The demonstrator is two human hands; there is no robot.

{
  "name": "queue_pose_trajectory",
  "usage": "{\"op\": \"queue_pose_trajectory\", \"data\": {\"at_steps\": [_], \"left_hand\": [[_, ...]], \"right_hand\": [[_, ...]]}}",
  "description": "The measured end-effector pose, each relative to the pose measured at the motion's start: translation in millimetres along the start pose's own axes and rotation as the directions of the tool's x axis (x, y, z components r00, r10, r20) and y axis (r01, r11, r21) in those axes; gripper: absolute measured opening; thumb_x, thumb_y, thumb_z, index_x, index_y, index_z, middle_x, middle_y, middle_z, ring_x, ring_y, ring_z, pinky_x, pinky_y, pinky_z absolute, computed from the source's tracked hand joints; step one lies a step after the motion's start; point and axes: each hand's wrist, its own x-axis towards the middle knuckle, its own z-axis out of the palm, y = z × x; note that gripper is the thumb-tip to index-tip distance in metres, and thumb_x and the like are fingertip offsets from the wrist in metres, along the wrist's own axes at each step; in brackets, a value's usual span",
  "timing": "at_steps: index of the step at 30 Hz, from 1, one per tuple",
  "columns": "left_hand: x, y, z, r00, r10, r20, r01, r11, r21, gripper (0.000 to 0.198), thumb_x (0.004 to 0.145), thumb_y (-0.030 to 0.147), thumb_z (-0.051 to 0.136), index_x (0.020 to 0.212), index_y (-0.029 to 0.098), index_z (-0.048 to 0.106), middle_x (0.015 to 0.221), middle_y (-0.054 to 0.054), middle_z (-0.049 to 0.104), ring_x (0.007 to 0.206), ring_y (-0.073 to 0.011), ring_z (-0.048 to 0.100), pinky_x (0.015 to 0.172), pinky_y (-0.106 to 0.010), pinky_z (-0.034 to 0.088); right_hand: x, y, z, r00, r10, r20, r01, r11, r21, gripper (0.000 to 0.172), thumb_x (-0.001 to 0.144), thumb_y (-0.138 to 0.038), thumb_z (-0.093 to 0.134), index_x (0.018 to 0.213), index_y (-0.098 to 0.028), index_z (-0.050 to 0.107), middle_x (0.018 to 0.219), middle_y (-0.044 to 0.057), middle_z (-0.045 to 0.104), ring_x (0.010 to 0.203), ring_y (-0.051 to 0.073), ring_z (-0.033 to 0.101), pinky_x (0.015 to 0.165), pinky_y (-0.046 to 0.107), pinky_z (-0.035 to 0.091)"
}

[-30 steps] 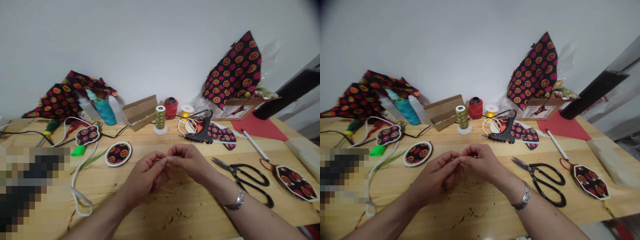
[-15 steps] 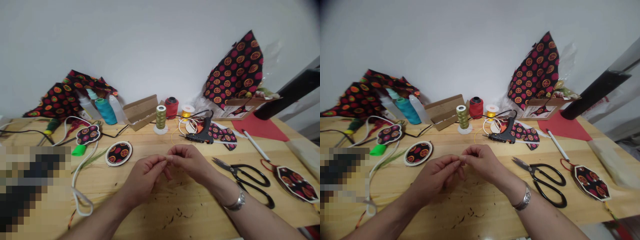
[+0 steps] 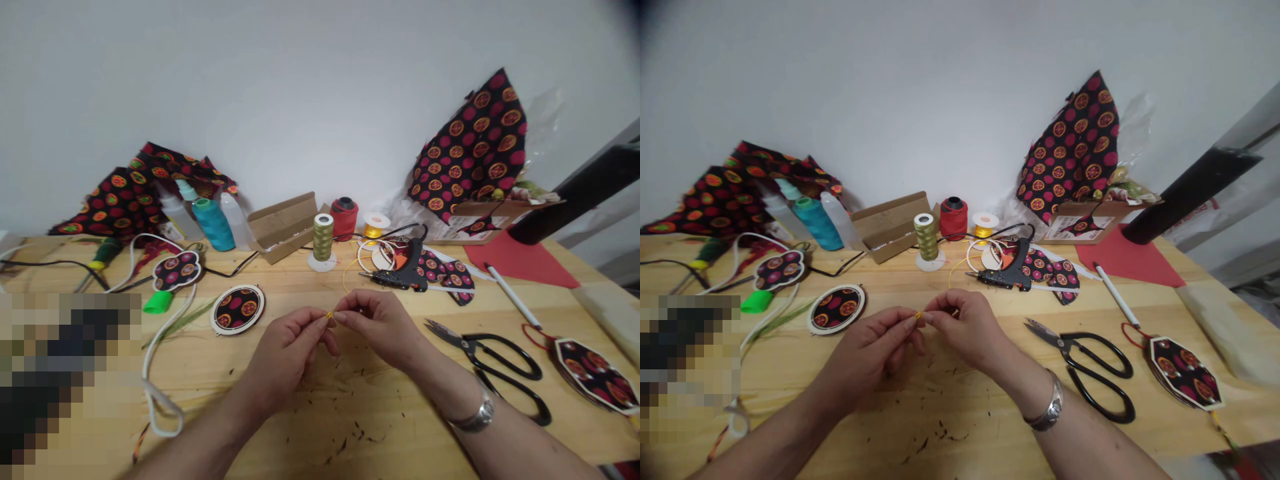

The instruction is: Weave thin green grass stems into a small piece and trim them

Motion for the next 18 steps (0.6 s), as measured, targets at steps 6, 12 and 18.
{"op": "queue_pose_trajectory", "data": {"at_steps": [6,12,18], "left_hand": [[0.1,0.5,-0.5,1.000,0.026,-0.012,-0.025,0.996,0.087,0.026,0.086,0.040,0.048,0.082,0.019,0.064,0.068,0.002,0.064,0.042,-0.0062,0.034,0.040,-0.019,0.023],[-3.1,6.0,0.8,0.996,0.085,-0.035,-0.076,0.975,0.207,0.025,0.087,0.037,0.046,0.079,0.021,0.064,0.066,0.004,0.063,0.046,-0.0081,0.038,0.044,-0.020,0.028],[-4.6,9.6,2.0,0.982,0.184,-0.035,-0.165,0.938,0.305,0.027,0.088,0.031,0.045,0.071,0.020,0.063,0.066,0.003,0.062,0.067,-0.0128,0.053,0.066,-0.021,0.038]], "right_hand": [[0.6,1.4,1.1,1.000,-0.007,0.017,0.007,1.000,-0.003,0.005,0.069,-0.018,0.064,0.069,-0.013,0.066,0.064,0.001,0.063,0.060,0.011,0.052,0.057,0.024,0.040],[-0.4,1.2,1.6,1.000,-0.001,0.007,0.001,1.000,-0.001,0.004,0.068,-0.018,0.065,0.069,-0.014,0.066,0.064,0.001,0.063,0.058,0.011,0.052,0.056,0.023,0.040],[0.0,3.8,1.7,1.000,-0.017,0.020,0.017,1.000,0.004,0.006,0.069,-0.019,0.064,0.070,-0.014,0.066,0.065,0.002,0.064,0.059,0.012,0.053,0.057,0.024,0.041]]}}
